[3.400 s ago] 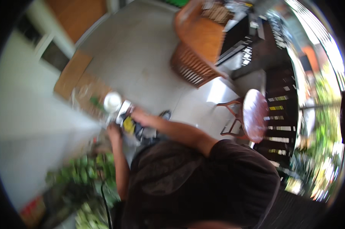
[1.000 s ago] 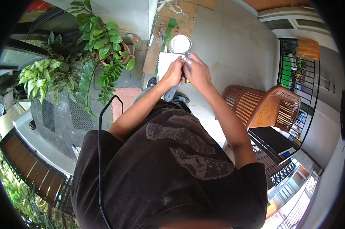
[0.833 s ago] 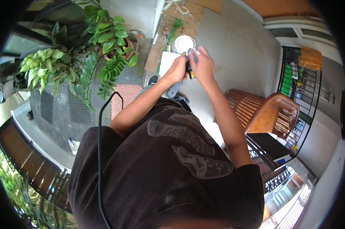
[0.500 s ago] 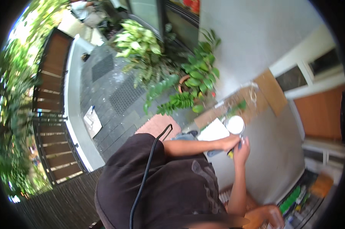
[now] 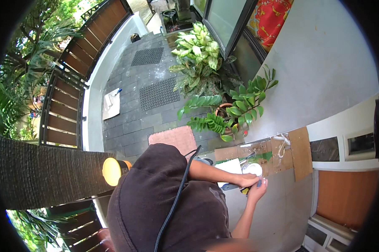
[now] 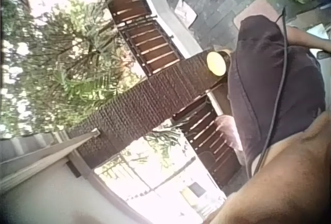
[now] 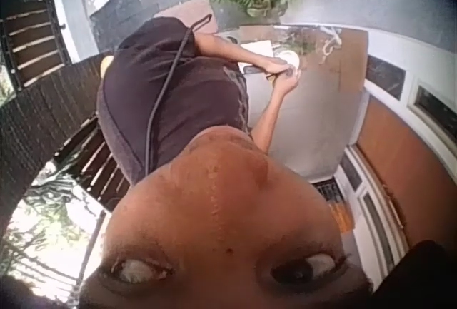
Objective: The person is preparing and painting a wall or door frame using a scraper and a brush.
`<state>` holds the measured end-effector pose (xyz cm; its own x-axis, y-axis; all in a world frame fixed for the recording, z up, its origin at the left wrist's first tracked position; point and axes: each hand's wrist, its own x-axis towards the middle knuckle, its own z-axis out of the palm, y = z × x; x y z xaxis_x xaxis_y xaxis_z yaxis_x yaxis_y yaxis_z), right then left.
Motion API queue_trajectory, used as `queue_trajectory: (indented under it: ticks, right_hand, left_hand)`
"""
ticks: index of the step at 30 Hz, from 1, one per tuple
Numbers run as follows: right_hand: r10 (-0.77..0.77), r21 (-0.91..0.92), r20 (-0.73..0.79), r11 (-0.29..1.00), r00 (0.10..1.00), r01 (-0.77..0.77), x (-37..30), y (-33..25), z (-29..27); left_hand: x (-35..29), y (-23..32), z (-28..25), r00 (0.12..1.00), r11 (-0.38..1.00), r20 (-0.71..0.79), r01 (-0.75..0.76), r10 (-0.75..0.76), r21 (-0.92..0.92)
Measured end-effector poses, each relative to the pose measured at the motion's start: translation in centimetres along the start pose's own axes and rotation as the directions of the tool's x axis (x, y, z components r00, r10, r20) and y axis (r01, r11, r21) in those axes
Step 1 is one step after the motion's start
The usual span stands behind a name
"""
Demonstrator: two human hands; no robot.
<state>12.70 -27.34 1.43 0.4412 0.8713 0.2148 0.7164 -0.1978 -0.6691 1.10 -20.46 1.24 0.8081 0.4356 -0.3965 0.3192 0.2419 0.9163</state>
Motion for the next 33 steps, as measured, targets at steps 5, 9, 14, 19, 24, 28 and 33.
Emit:
queue_trajectory:
  ticks: [5, 9, 14, 19, 24, 28, 33]
  right_hand:
    - [0.133, 0.041, 0.104, 0.99, 0.986, -0.138, -0.2, 0.3, -0.3]
    - [0.065, 0.095, 0.096, 0.993, 0.993, -0.074, -1.3, -0.9, 0.4]
    - [0.25, 0.013, 0.161, 0.967, 0.955, -0.256, -0.8, 1.2, -0.5]
    - [0.082, 0.163, 0.133, 0.981, 0.988, -0.104, -3.2, 1.0, 1.1]
    - [0.122, 0.271, 0.101, 0.951, 0.987, -0.145, -2.4, 2.4, 0.4]
    - [0.29, 0.448, 0.11, 0.839, 0.951, -0.308, -2.2, 2.4, -0.2]
    - [0.381, 0.58, 0.201, 0.696, 0.902, -0.423, -3.6, 3.2, 0.0]
  left_hand:
    - [2.3, -2.7, 1.8, 0.996, 0.994, 0.017, -0.094, 0.093, 0.06]
    - [2.7, -4.6, 1.3, 0.996, 0.995, 0.016, 0.091, -0.092, 0.043]
    - [2.3, -3.7, 2.7, 0.998, 0.998, -0.001, 0.056, -0.056, 0.033]
    - [3.2, -6.1, 1.7, 1.0, 0.996, 0.012, -0.001, 0.0, 0.092]
    - [2.8, -4.2, 0.9, 0.993, 0.99, 0.008, -0.12, 0.119, 0.069]
    - [1.5, -4.4, 0.0, 0.999, 0.995, -0.048, -0.013, 0.008, -0.095]
    - [0.0, -5.8, -1.7, 0.979, 0.945, -0.159, 0.073, -0.129, -0.318]
